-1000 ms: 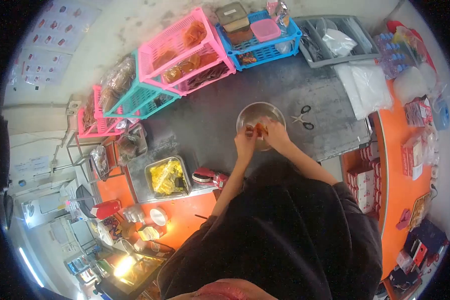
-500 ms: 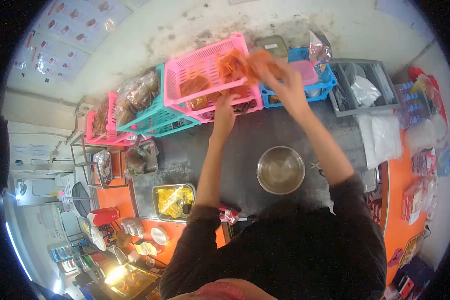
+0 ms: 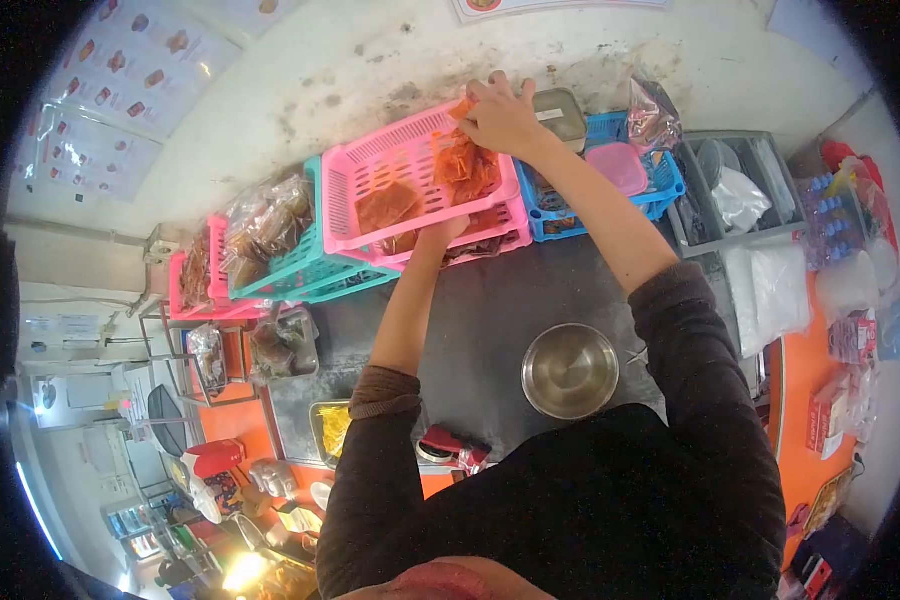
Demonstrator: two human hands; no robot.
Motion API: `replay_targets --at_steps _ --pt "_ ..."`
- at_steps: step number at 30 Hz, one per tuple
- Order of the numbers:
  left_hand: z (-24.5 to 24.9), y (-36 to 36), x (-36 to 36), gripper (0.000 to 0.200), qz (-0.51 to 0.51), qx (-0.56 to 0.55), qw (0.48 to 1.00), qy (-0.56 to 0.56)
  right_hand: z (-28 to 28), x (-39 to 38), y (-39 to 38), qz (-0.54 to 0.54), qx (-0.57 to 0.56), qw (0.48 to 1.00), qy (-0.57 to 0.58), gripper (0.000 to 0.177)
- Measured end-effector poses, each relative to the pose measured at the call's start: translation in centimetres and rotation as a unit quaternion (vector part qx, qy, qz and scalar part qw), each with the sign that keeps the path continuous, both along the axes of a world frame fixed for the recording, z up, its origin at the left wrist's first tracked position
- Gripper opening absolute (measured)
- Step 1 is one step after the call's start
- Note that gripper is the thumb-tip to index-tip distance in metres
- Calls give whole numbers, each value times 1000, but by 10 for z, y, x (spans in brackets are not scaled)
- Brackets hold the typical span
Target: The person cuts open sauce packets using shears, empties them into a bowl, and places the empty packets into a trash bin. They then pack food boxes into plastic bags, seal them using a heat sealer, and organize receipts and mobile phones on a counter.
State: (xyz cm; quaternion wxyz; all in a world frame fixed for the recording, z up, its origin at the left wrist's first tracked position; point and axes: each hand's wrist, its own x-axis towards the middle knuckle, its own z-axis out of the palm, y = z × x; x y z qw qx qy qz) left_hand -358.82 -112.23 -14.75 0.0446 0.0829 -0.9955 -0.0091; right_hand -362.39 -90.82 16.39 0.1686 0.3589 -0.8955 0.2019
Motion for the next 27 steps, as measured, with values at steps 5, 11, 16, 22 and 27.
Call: replay_targets --at_steps 5,11,16,22,27 --pt "157 56 64 53 -161 177 968 76 2 6 10 -15 19 1000 17 31" --pt "185 85 148 26 -301 27 913 272 44 111 95 47 -276 959 -38 27" --pt "268 104 167 21 -194 72 857 472 -8 199 192 -14 -277 918 -284 24" --pt "320 59 72 30 -179 246 944 129 -67 257 292 -116 -232 927 -272 25" --pt "313 68 58 67 -246 262 932 56 -70 304 353 -182 -221 901 -326 25"
